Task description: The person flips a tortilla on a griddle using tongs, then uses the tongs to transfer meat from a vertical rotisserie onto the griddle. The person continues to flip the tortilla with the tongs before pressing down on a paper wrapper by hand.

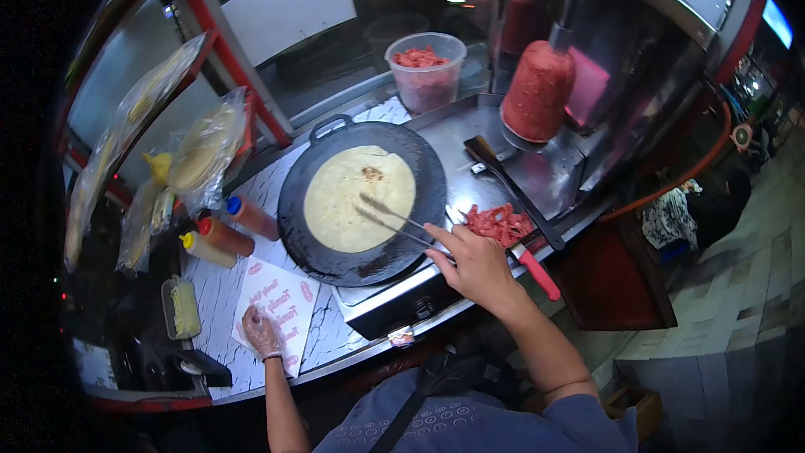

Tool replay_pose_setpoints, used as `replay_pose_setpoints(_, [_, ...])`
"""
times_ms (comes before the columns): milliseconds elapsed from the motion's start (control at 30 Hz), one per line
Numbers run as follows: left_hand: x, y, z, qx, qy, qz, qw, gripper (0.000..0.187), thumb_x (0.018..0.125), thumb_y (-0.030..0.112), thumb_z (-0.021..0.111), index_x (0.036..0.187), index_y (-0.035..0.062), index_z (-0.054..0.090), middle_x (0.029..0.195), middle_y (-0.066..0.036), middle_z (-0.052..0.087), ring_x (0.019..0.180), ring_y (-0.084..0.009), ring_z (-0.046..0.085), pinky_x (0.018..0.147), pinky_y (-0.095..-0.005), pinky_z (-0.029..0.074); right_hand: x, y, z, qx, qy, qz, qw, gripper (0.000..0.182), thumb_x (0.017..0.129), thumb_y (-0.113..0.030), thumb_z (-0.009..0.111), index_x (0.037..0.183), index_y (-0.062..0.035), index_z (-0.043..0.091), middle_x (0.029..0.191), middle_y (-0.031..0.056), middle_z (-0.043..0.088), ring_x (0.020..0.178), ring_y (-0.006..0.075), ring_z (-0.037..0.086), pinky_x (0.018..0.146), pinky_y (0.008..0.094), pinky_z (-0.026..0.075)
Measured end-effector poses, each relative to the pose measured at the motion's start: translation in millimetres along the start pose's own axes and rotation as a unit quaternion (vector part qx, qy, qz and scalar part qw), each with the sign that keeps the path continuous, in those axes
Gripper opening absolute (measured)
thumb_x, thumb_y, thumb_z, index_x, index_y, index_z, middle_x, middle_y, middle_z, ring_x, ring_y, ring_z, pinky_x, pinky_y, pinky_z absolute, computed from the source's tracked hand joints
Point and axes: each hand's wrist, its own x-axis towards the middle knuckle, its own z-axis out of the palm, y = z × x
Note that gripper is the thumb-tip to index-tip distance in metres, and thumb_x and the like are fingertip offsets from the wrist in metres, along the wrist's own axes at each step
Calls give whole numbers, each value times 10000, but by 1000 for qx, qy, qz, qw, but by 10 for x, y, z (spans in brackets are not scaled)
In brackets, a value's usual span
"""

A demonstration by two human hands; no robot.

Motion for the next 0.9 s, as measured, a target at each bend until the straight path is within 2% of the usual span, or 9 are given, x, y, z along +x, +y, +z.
replay_pose_setpoints(100, [20,-74,3,-11,1,5,1000,406,822,-43,617,1227,-20,634,1155,-161,647,1015,-276,630,921,-359,513,-74,251,-117,10,-6,-9,1000,357,915,-291,718,1221,-109,699,846,101,624,742,320,670,654,439,534])
replay_pose_setpoints(167, [17,-50,19,-1,-8,5,1000,415,825,-39,613,1240,-26,630,1159,-157,646,1023,-267,625,935,-352,506,-120,389,-252,42,50,-15,998,350,914,-279,720,1213,-98,698,891,108,665,780,325,682,677,426,538])
replay_pose_setpoints(233, [33,-120,3,29,-2,6,1000,435,822,-34,609,1257,-27,624,1156,-154,641,1029,-265,621,951,-352,499,-181,527,-442,123,101,65,985,322,914,-217,714,1193,-58,691,975,167,708,854,346,701,733,403,552])
replay_pose_setpoints(300, [17,-119,-3,27,-11,-1,1000,459,813,-32,610,1272,-28,617,1156,-155,635,1031,-266,618,962,-353,494,-251,714,-641,90,110,123,982,335,911,-219,714,1195,-43,684,991,189,708,864,357,706,747,409,553])
replay_pose_setpoints(333, [19,-85,-11,42,-14,1,999,467,809,-30,611,1276,-29,614,1161,-158,634,1042,-270,618,965,-358,494,-301,871,-641,60,136,105,983,342,905,-229,717,1186,-37,682,993,190,712,866,365,709,747,419,554])
replay_pose_setpoints(567, [22,0,-21,81,-11,29,996,472,810,-7,617,1281,-31,605,1188,-183,629,1105,-316,622,1002,-391,501,-531,1143,-592,41,97,130,986,342,905,-249,710,1183,-54,677,961,162,710,844,381,698,730,441,549])
replay_pose_setpoints(700, [35,1,-48,102,-20,17,994,474,806,0,621,1279,-38,604,1209,-191,628,1121,-324,621,1013,-394,502,-576,1171,-378,-28,61,108,992,336,900,-268,713,1166,-64,680,878,125,671,817,338,660,703,456,535])
replay_pose_setpoints(833, [42,-1,-18,106,-10,27,994,473,803,3,620,1274,-45,604,1217,-198,626,1119,-326,621,1008,-395,503,-564,1104,-205,-73,59,76,993,340,881,-275,733,1129,-48,682,910,117,667,892,310,619,778,436,507])
replay_pose_setpoints(900, [24,25,-25,110,-10,27,994,472,801,6,617,1270,-47,608,1210,-203,628,1108,-324,621,991,-394,507,-570,1104,-130,-70,36,91,993,352,869,-277,747,1132,-53,683,949,120,653,942,306,599,813,435,476])
